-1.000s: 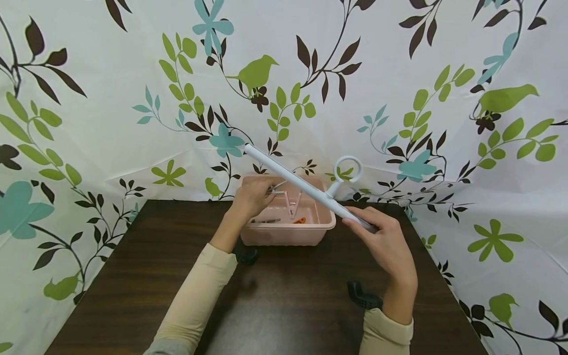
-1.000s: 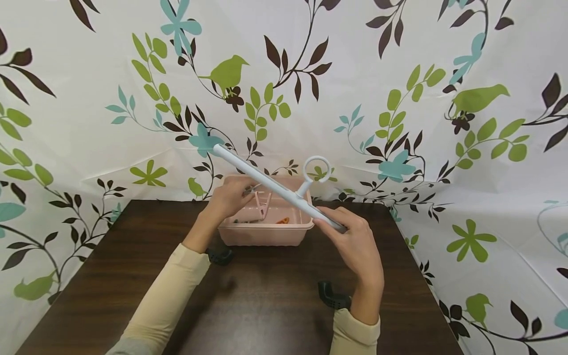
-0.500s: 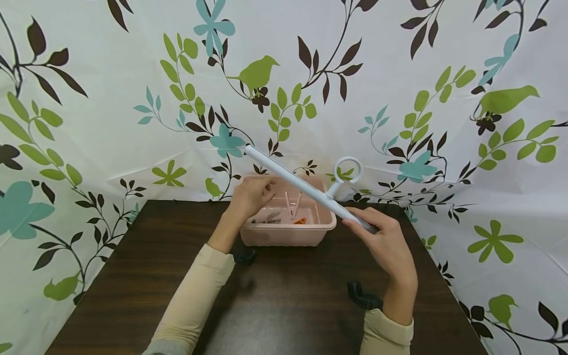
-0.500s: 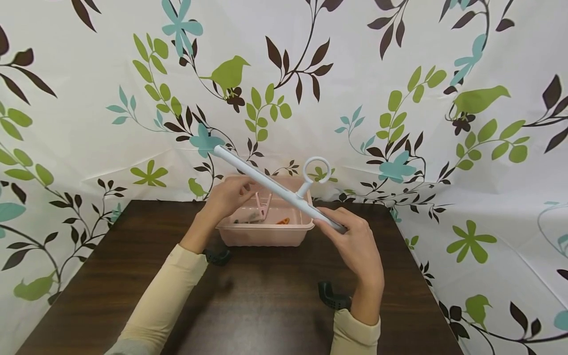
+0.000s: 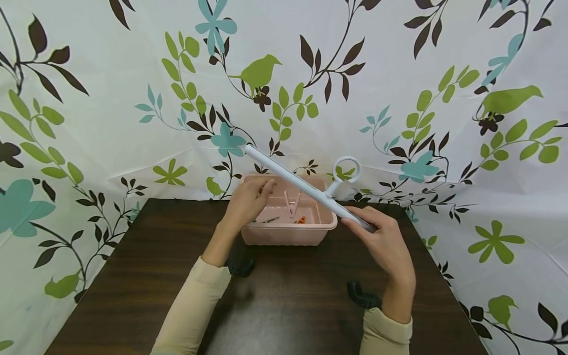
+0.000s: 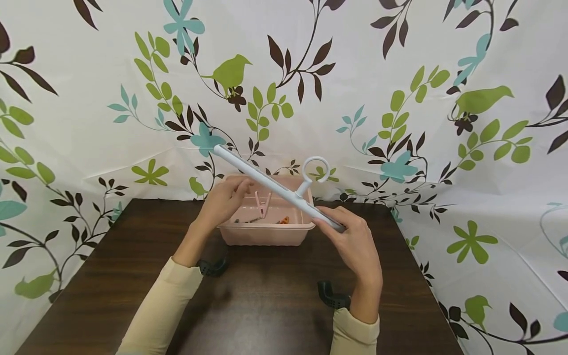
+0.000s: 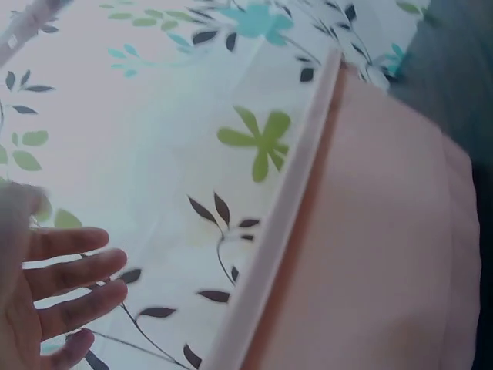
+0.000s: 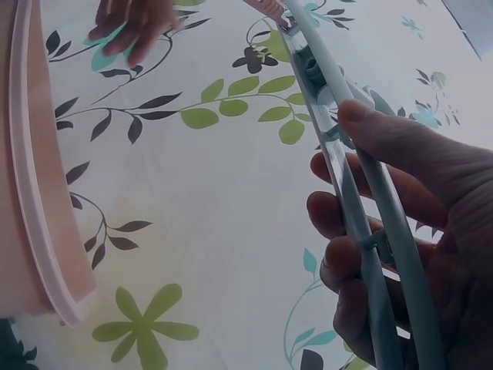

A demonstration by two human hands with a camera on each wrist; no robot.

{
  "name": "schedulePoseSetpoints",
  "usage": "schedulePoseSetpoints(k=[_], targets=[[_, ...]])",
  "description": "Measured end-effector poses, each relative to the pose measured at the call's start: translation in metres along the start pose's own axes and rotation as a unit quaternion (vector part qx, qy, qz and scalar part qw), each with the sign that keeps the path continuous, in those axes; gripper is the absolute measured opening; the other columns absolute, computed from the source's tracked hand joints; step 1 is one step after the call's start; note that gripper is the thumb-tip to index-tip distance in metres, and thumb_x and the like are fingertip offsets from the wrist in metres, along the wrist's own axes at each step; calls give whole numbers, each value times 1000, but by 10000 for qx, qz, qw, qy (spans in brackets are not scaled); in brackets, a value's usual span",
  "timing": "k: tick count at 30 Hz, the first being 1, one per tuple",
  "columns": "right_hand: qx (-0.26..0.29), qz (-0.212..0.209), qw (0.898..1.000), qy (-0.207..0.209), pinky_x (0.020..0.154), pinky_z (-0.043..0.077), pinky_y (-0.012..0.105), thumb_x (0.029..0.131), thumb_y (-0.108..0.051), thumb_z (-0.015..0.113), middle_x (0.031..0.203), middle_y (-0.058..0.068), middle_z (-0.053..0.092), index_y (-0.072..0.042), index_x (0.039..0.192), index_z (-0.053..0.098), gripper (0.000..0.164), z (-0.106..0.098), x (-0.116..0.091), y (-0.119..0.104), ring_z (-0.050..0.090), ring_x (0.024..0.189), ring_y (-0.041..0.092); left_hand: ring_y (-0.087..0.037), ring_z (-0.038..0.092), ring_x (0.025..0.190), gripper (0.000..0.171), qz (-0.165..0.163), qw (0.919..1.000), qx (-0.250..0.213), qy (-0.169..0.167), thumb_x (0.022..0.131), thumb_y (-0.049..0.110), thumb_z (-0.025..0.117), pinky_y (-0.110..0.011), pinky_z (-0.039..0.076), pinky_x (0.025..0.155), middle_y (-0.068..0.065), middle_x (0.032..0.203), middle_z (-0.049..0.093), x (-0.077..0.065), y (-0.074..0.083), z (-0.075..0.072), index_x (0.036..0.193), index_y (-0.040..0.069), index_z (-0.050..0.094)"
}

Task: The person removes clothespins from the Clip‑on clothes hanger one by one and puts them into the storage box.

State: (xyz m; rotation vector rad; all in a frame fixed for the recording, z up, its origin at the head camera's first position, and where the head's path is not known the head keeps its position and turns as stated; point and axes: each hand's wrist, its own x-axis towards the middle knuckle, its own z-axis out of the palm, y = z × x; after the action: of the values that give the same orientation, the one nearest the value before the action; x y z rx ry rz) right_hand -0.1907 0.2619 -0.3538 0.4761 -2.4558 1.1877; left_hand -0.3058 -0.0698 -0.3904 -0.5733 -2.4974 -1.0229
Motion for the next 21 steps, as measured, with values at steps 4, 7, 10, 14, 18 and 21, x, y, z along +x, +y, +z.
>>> schedulePoseSetpoints(k=[4,7,10,14,18,21], targets=[[-22,6,10000,7,65,42,28,98,-22,82,88,-2,60,-31,127,80,31,4,2,0,50,77,14,-22,70,89,59,-87,9936,-1121,71,119,46,30,-46,59,81,-5,100,75,-11,11,-8,118,12,79],[-9,-40,10000,13,65,43,27,98,-22,82,87,-2,61,-29,126,81,29,8,4,0,51,76,14,-25,69,89,62,5,9820,-1886,89,120,40,27,-47,59,83,-12,98,74,-20,18,-13,117,6,79],[14,-112,9999,-31,67,44,26,98,-22,82,89,-3,64,-26,125,81,27,14,5,-2,53,78,14,-28,68,91,61,185,9692,-2455,50,120,37,28,-42,57,85,-17,99,72,-30,23,-17,119,1,77],[37,-165,9998,-130,69,47,24,98,-23,83,93,-6,68,-23,124,81,26,20,8,-5,56,80,14,-26,65,92,50,440,9610,-2730,57,119,34,37,-33,54,84,-18,99,70,-42,28,-19,120,1,74],[114,-178,9995,-236,69,48,25,98,-24,83,94,-6,69,-24,126,81,28,27,10,-7,57,81,15,-21,63,89,32,344,9647,-2604,157,115,30,52,-31,53,81,-8,95,69,-52,29,-18,121,8,75],[149,-139,9994,-280,68,48,26,97,-25,83,93,-6,68,-24,126,81,29,31,9,-10,56,80,16,-18,63,91,27,162,9658,-2586,86,111,30,60,-34,53,82,-3,94,71,-59,28,-17,125,12,75]])
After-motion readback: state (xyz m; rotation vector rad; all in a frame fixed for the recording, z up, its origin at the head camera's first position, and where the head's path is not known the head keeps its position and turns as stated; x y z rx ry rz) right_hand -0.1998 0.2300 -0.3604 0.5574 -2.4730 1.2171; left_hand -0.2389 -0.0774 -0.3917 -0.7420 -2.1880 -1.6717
